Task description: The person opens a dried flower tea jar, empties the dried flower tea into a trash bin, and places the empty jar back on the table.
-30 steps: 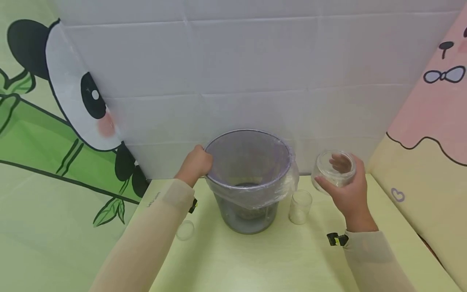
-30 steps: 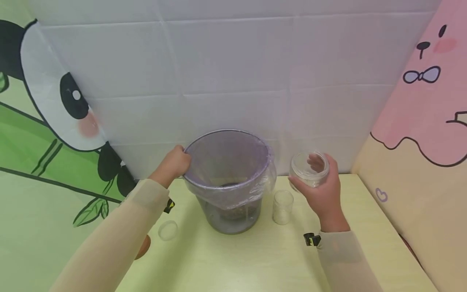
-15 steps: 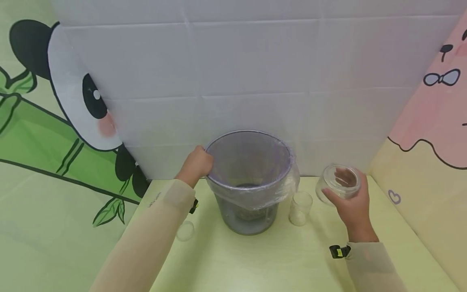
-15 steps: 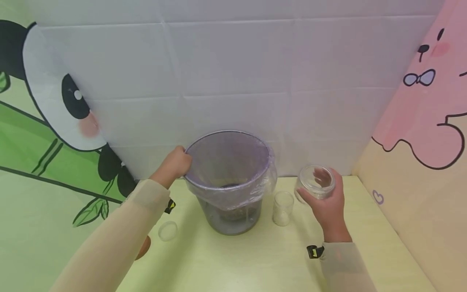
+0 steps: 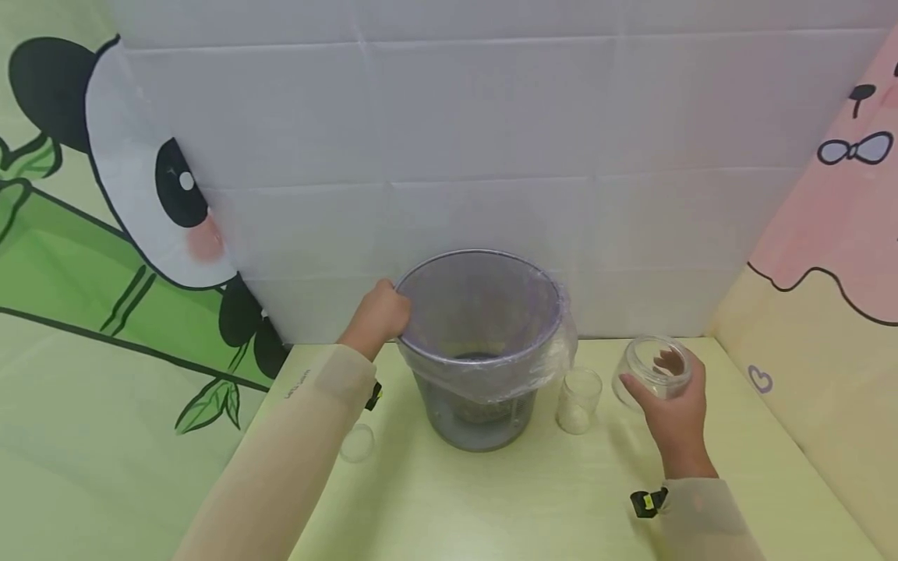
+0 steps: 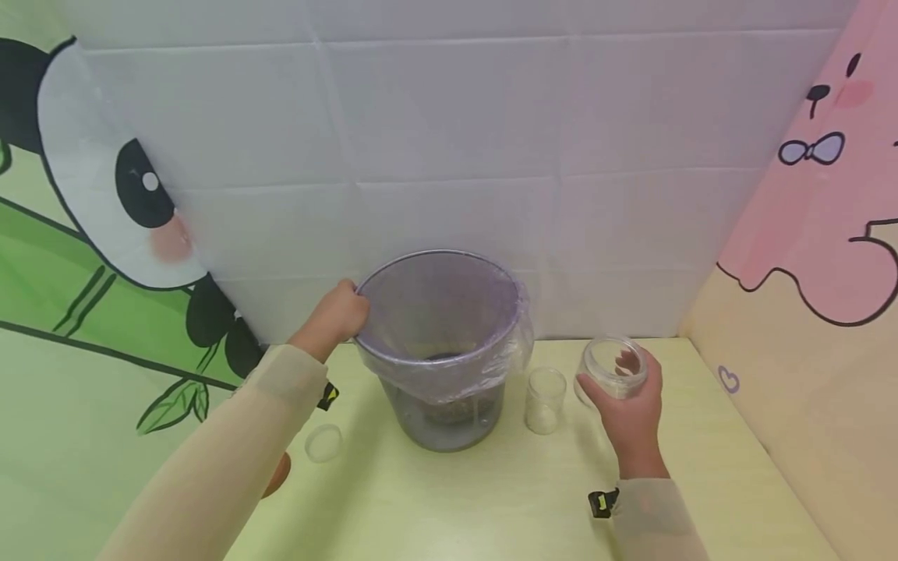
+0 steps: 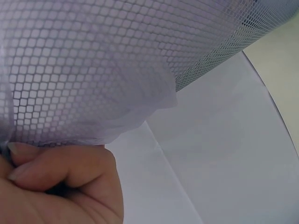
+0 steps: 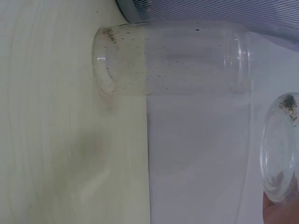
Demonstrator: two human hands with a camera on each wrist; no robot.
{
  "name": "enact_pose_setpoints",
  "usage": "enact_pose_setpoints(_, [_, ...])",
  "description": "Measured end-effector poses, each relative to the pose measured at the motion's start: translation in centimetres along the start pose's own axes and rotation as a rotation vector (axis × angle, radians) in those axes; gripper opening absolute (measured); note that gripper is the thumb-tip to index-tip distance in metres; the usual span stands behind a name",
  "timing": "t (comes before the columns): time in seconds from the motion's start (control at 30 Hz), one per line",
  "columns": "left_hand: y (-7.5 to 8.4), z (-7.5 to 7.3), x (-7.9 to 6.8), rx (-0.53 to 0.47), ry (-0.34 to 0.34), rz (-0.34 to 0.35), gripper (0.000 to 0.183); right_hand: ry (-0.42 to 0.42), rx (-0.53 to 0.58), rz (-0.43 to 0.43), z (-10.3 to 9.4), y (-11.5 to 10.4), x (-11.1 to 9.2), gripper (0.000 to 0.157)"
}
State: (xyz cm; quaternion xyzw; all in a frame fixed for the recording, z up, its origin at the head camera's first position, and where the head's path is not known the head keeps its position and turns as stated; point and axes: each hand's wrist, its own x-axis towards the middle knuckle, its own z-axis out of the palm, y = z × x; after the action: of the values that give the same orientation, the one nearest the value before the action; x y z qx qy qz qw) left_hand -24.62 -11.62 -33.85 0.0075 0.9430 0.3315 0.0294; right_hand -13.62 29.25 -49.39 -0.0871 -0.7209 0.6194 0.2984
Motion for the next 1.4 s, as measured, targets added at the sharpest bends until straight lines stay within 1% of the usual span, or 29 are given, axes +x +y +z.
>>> enact_pose_setpoints(0.1, [0.1, 0.1, 0.0, -0.007, 0.000, -0.002, 0.060, 0.024, -0.023, 0.026, -0.1, 0.5, -0.2, 0.084])
enact_pose_setpoints(0.17, [0.0, 0.1, 0.1, -0.010, -0.002, -0.006, 0.060, 0.022, -0.040, 0.036, -0.2, 0.8, -0.3, 0.084])
enact_pose_setpoints(0.33, [0.0, 0.1, 0.1, -0.014, -0.001, -0.012, 0.060, -0.023, -0.101, 0.073, -0.4, 1.6, -0.6, 0.085])
enact_pose_setpoints(0.47, [0.0, 0.1, 0.1, -0.014, -0.004, -0.010, 0.060, -0.064, -0.147, 0.126, -0.6, 2.3, -0.7, 0.088])
enact_pose_setpoints(0.6, [-0.1, 0.2, 0.0, -0.028, -0.012, -0.015, 0.060, -0.078, -0.166, 0.162, -0.7, 2.8, -0.8, 0.090])
enact_pose_setpoints(0.7, [-0.2, 0.3, 0.0, -0.016, -0.002, -0.010, 0.059, -0.088, -0.184, 0.168, -0.6, 2.9, -1.0, 0.093])
enact_pose_setpoints(0.83, [-0.2, 0.3, 0.0, 0.003, 0.011, 0.001, 0.056, -0.122, -0.223, 0.172, -0.6, 3.4, -1.1, 0.097])
enact_pose_setpoints(1.0, [-0.1, 0.2, -0.1, -0.010, 0.008, -0.004, 0.057, -0.176, -0.256, 0.165, -0.7, 4.2, -1.4, 0.099])
enact_pose_setpoints(1.27, [-0.1, 0.2, -0.2, -0.008, 0.008, 0.004, 0.056, -0.210, -0.256, 0.155, -0.9, 5.3, -1.7, 0.103])
enact_pose_setpoints(1.4, [0.0, 0.1, -0.3, 0.000, 0.014, 0.005, 0.056, -0.209, -0.265, 0.165, -0.8, 5.9, -1.7, 0.104])
